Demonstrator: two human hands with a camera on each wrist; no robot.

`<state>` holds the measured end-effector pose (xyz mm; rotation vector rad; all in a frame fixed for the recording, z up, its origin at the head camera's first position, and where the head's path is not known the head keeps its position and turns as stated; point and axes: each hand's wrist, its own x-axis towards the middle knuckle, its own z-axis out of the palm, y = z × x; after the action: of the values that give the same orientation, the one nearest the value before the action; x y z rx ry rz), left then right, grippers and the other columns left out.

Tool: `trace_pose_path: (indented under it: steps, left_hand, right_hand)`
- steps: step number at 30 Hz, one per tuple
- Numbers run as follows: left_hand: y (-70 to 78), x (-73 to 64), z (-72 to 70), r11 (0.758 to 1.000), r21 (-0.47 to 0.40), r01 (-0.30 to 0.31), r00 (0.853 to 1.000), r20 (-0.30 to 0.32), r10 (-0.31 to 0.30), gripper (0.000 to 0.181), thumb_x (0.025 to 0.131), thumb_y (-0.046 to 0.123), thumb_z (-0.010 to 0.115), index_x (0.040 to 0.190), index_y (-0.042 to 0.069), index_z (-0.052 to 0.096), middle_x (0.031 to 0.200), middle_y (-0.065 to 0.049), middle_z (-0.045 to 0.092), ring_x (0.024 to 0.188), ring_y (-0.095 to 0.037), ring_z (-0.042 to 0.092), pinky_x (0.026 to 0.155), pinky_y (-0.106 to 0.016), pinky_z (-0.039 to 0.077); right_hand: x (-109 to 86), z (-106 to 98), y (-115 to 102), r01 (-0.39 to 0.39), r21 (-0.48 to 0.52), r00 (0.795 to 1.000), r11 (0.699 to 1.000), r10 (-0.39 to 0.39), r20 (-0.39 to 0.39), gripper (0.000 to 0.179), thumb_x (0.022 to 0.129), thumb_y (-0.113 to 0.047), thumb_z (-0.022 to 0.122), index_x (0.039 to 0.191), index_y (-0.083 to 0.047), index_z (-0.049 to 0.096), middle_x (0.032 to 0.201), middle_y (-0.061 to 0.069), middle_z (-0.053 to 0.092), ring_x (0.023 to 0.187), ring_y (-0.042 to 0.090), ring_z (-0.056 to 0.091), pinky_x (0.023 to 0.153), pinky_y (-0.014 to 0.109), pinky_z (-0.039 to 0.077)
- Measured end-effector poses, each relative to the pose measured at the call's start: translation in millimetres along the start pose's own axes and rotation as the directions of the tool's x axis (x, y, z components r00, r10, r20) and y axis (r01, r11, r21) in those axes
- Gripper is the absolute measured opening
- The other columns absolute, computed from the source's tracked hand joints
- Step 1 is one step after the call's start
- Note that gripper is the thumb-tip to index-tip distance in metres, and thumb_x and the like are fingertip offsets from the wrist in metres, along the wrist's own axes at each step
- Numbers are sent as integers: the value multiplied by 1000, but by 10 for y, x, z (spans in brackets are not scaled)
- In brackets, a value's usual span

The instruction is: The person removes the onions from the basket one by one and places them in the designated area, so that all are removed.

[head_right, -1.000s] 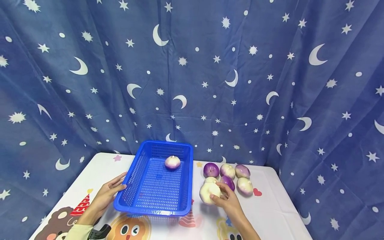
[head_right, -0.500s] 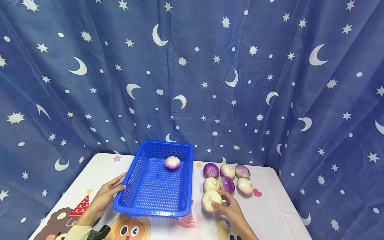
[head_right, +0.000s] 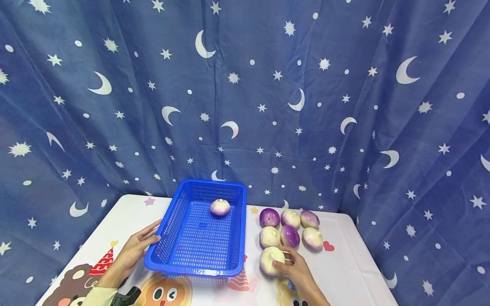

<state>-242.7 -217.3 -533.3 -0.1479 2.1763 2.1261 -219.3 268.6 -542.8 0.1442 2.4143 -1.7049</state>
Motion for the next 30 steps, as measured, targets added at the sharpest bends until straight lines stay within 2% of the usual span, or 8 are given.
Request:
trace_pose_path:
  steps: [7,12,17,22,26,30]
  left_hand:
    - [-1,-8,-4,1000,9,3,1000,7,-3,65,93,20,64,152,17,38,155,-20,39,133,-37,51,93,-42,54]
    - [7,-5,3,1000,3,1,1000,3,-1,65,93,19,64,152,17,38,155,-19,40,132,-35,53,93,-41,54]
    - [7,-3,7,1000,-1,6,1000,-4,-6,65,92,19,65,151,16,39,154,-18,41,129,-31,56,90,-37,56]
    - [6,-4,6,1000,3,4,1000,-4,-4,65,93,19,64,152,16,38,154,-18,40,130,-33,55,92,-39,55]
    - [9,-5,6,1000,10,8,1000,-6,-8,65,93,20,64,152,17,38,155,-19,40,132,-35,53,94,-41,54]
    - [11,-5,7,1000,13,12,1000,-7,-12,64,93,20,64,152,18,38,155,-20,39,132,-36,52,94,-42,54]
  right_hand:
    - [8,3,51,11,-3,1000,1000,-11,14,64,84,-18,76,137,1,47,127,23,61,99,19,65,74,29,57]
    - [10,8,77,10,2,1000,1000,-11,7,60,84,-17,75,135,2,49,128,24,59,102,21,65,76,33,58]
    - [0,-18,80,-9,-42,999,999,7,-44,56,83,-23,76,131,-2,55,132,22,58,109,25,63,81,37,57]
    - [-13,-121,16,-17,-57,996,998,12,-93,52,85,-26,74,129,-4,57,131,16,60,111,22,62,91,37,53]
    - [-42,-223,-91,-24,-34,991,999,20,-129,50,87,-26,72,129,-4,57,132,14,59,110,17,61,91,30,50]
    - [-68,-291,-223,6,-27,988,1000,-10,-152,45,89,-22,71,128,-3,58,130,14,60,107,10,62,87,20,50]
